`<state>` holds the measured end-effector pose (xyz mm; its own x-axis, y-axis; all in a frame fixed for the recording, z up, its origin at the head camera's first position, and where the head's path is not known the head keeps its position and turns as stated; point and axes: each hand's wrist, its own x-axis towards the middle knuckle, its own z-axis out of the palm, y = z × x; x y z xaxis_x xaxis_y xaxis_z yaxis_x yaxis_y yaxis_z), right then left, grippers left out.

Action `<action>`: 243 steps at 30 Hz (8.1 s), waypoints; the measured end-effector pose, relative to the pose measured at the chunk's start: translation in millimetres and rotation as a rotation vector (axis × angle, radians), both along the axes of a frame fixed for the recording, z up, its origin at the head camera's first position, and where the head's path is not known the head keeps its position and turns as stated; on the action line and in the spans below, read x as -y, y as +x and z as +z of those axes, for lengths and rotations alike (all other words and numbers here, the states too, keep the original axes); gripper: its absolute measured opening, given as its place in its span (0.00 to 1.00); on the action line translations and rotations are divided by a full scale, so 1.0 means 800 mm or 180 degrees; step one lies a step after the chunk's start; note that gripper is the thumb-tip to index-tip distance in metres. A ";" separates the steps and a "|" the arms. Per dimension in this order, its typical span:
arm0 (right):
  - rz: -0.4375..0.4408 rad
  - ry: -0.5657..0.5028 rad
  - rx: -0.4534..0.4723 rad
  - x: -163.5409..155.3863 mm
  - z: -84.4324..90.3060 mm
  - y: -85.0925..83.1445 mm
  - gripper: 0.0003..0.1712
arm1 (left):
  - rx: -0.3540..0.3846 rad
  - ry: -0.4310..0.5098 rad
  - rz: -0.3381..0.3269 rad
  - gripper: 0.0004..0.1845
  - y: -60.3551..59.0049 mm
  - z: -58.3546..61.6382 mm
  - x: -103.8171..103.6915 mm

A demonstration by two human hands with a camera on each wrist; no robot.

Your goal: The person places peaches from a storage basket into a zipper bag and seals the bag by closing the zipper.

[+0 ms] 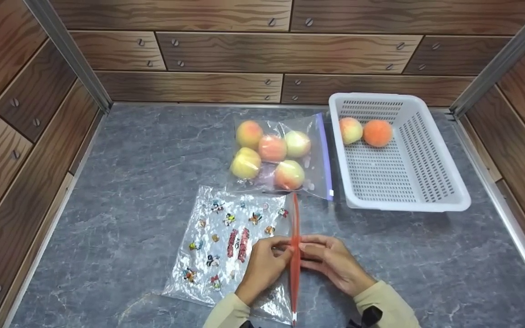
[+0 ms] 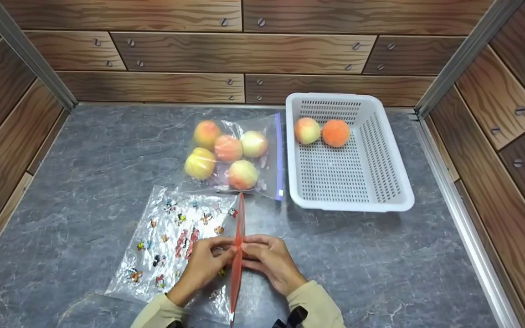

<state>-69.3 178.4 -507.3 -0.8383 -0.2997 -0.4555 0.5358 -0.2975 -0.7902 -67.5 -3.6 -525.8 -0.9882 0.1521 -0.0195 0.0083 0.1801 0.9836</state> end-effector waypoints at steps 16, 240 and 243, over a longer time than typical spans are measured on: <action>-0.0157 0.0289 -0.0121 0.007 0.017 0.005 0.11 | 0.0137 0.0011 -0.0058 0.06 -0.003 0.026 0.004; 0.1094 0.3970 -0.2411 -0.188 0.089 -0.264 0.27 | -0.0011 -0.0163 -0.0339 0.04 -0.024 0.084 0.069; 0.0931 0.4005 -0.2372 -0.194 0.099 -0.255 0.32 | -0.0010 -0.0193 -0.0331 0.05 -0.023 0.084 0.069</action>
